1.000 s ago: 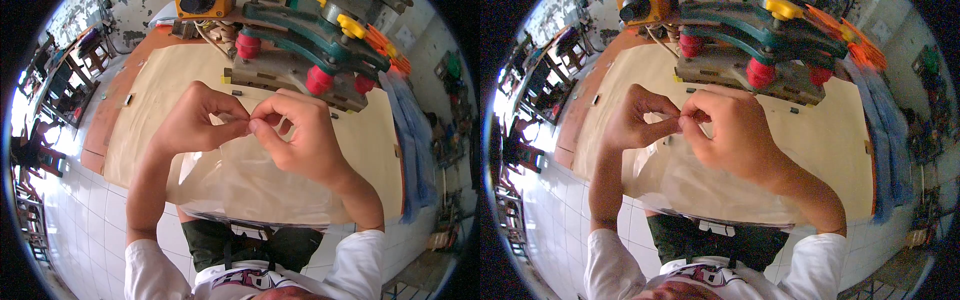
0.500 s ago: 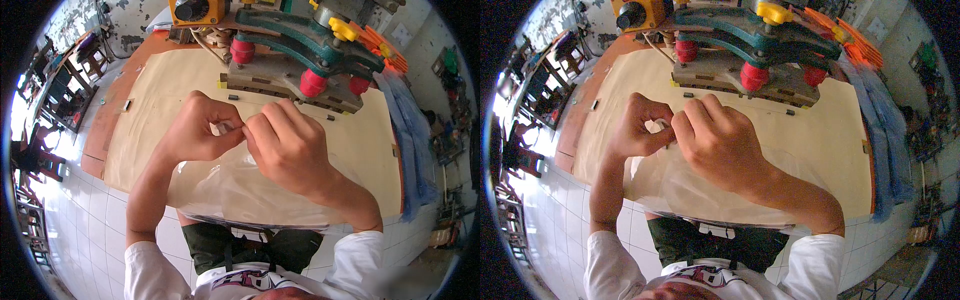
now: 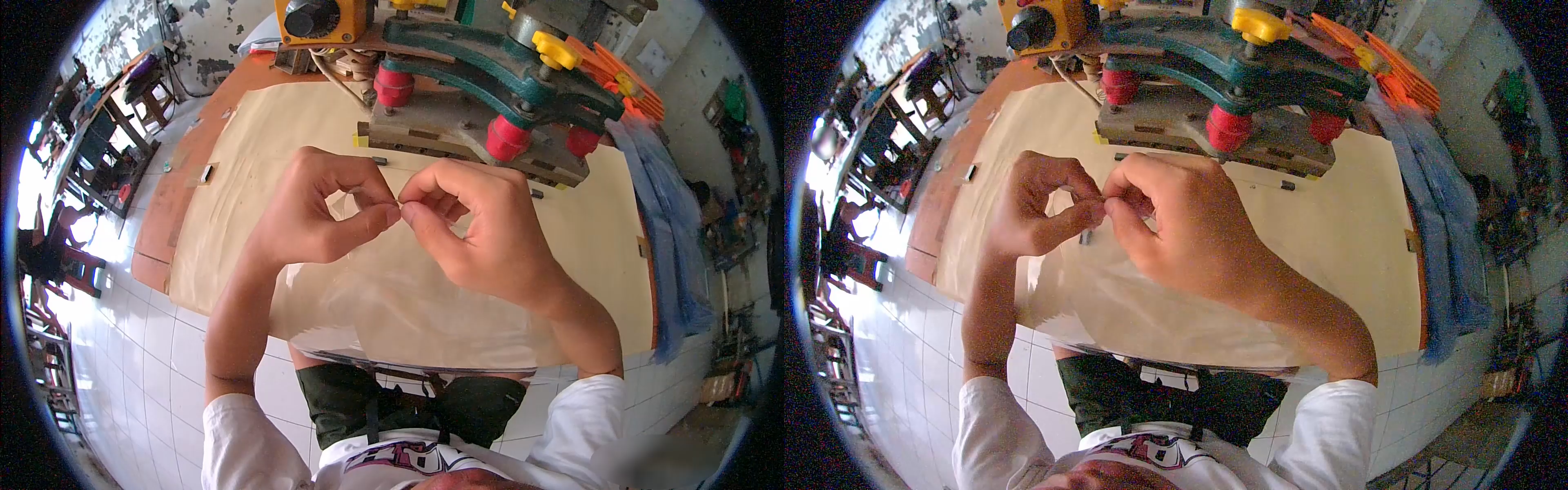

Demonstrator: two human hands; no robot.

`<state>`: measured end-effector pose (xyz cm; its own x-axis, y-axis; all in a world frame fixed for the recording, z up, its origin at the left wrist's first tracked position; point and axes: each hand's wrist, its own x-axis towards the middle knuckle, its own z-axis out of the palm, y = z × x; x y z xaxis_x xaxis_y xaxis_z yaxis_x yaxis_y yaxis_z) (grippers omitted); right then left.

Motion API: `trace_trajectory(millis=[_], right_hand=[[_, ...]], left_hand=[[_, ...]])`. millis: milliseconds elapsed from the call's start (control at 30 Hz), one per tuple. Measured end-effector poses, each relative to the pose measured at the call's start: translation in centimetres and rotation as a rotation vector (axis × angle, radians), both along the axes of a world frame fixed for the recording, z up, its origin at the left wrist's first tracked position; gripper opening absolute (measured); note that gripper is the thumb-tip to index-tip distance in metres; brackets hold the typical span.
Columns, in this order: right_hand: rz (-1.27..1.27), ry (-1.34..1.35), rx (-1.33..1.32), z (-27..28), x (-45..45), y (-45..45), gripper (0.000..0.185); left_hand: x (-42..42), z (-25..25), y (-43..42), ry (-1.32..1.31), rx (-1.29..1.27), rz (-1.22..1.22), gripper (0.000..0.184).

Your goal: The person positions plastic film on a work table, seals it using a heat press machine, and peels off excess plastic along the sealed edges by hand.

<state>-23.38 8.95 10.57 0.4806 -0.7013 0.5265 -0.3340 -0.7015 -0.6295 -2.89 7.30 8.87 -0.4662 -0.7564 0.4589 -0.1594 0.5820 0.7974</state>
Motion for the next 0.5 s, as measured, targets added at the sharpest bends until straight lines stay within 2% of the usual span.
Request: trace_trajectory(millis=[67,200,333,500], right_hand=[[-0.033,0.031,-0.041,-0.06,0.09,0.17,0.007],[-0.075,0.109,-0.079,0.21,0.01,0.64,0.005],[-0.073,0.064,-0.116,-0.38,0.09,0.5,0.009],[-0.072,0.059,-0.039,0.22,-0.15,0.84,0.008]], left_hand=[[-0.09,0.28,0.16,-0.065,0.01,-0.004,0.006],[-0.26,-0.23,0.0,-0.023,-0.066,-0.043,0.007],[-0.23,-0.21,0.08,-0.06,-0.164,-0.059,0.011],[-0.29,-0.53,-0.01,-0.063,-0.302,-0.056,0.016]])
